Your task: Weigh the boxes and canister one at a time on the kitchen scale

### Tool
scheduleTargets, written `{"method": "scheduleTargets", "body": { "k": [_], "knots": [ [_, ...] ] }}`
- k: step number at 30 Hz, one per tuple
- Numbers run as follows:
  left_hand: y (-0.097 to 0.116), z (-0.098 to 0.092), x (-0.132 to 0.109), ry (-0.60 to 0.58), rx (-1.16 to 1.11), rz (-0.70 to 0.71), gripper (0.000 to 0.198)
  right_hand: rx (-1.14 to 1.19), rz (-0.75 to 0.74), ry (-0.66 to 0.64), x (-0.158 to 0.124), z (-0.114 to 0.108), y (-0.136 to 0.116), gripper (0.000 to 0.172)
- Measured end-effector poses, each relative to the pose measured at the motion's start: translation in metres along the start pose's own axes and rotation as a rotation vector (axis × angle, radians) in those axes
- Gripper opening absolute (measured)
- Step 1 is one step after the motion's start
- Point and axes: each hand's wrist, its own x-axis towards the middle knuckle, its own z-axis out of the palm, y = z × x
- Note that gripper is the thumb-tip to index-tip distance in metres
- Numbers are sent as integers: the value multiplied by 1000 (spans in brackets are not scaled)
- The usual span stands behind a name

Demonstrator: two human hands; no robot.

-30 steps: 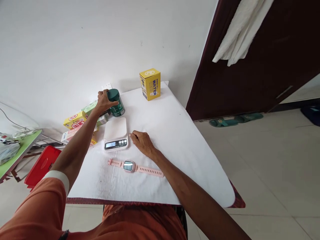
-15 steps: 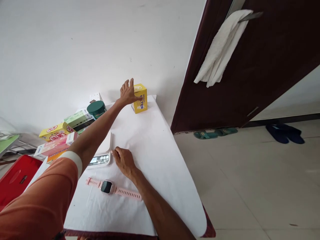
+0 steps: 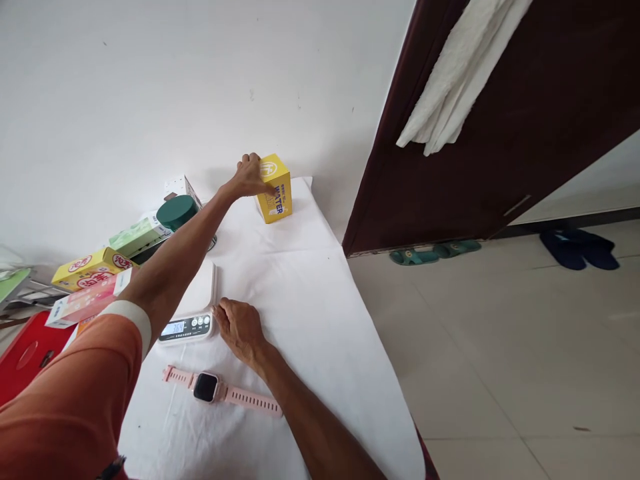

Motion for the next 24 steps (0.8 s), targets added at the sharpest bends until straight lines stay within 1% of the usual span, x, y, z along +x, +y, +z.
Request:
{"method": "scheduleTargets", "body": {
  "k": [3,5,7,10,12,14,17,19,21,24],
  "knots": [
    [0,-3,-15,23,-43,81,93,16,-4,1,1,-1,1,39],
    [-1,-11,-26,57,-73,133,89,32,-13,7,2,0,3,39],
    [-1,-26,-39,100,-108,184,85,50,-24,14,3,0,5,39],
    [-4,-61,-64,147,-158,251,80,68,-40,19,4,2,8,40],
    [-8,-88,-88,153,-163,276,79,67,-51,22,3,2,9,41],
    [-15,-114,-118,148,-144,282,80,67,-59,21,1,1,8,42],
    [-28,-144,-170,156,-104,267,76,66,-61,19,0,-1,6,43],
    [-37,-157,-203,188,-76,247,71,64,-65,24,-1,-1,4,43],
    [-46,-166,-233,219,-35,222,69,66,-66,30,-1,-1,3,43],
    [-57,-174,-268,199,45,168,77,86,-48,42,-1,-1,2,44]
  ]
}}
